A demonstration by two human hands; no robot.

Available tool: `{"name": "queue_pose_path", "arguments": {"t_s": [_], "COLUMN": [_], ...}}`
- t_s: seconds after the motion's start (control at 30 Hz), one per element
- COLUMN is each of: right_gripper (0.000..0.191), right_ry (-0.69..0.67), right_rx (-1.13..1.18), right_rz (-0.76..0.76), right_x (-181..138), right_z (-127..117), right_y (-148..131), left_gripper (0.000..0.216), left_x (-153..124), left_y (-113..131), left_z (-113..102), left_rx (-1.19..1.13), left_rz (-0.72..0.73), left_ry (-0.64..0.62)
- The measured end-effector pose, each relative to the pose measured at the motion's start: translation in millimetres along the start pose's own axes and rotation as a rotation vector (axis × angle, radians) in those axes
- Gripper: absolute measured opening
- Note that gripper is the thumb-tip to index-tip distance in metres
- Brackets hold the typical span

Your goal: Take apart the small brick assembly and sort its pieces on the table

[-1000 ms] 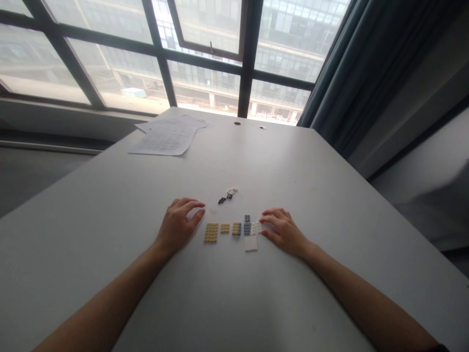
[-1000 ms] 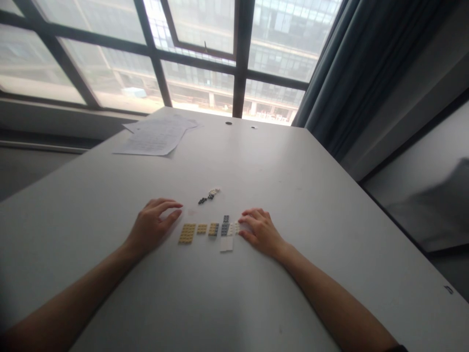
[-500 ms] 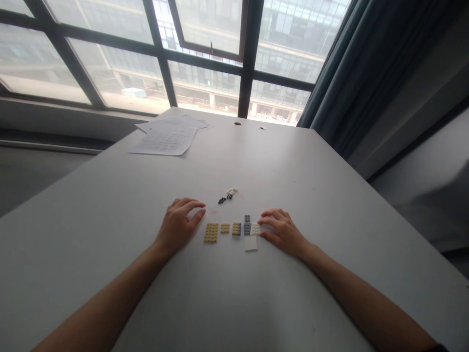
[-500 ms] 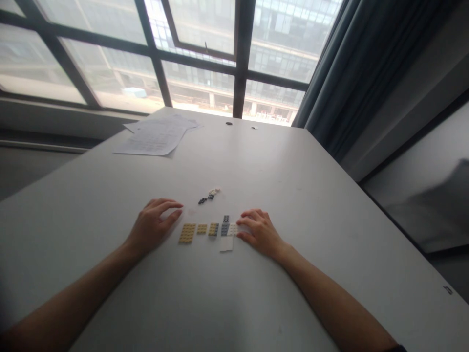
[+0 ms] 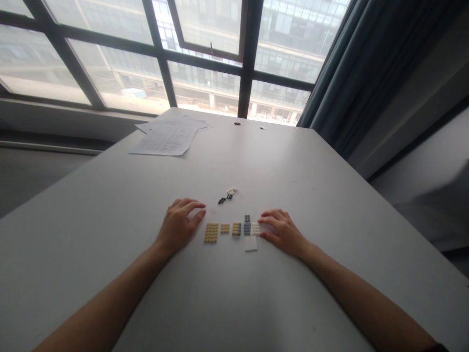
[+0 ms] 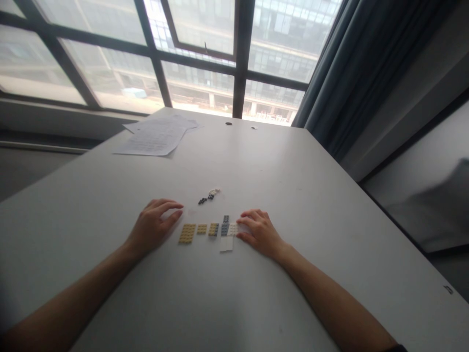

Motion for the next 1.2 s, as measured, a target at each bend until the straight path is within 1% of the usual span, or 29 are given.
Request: {"name": "queue_pose_path", "arguments": {"t_s": [0.1,0.2,0.33,0.43,0.53,0.63,1.0,1.2], "right_gripper": [0.029,0.026,0.025,0.024,0.024,0.023,0.023,0.022], "right_ry": [0.01,0.034,0.051,0.058,0.072,0.077,0.085,0.089], "right_rx": [0.02,0.043,0.058,0.062,0.071,0.079,0.084,0.083], "right_rz": [0.013,0.031,0.032,0.029,0.036,0.051,0.069,0.08], "right_x": [0,-1,-1,-2,-2,-2,-2,-2], "right_z": [1,3,4,4,5,5,5,4], "right_y": [2,5,6,6,7,8,8,7], "left_gripper": [0.026,0.029,0.034,0.036,0.033,0.029,0.021,0.025], "left_x": [0,3,20,36,47,49,44,43], "left_y": [-2,-3,-3,-2,0,4,5,6], "left_z": [1,3,9,19,28,34,36,36], "left_rx": [0.005,0.011,0.036,0.084,0.092,0.067,0.022,0.004], "left_rz": [0.0,-0.007,-0.02,-0.024,-0.022,-0.008,0.012,0.083], "left_ry": [-0.018,-0.071,-0.191,-0.238,-0.244,-0.253,-0.207,-0.221]}}
Point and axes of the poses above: each hand's wrist, its own x-axis towards the middle knuckle, its own z-axis out of the palm, y = z × x, the point moved 2 cm from there along x, towards the middle knuckle, and after that the axes turned 2 degrees about y, right-handed, at the moved point
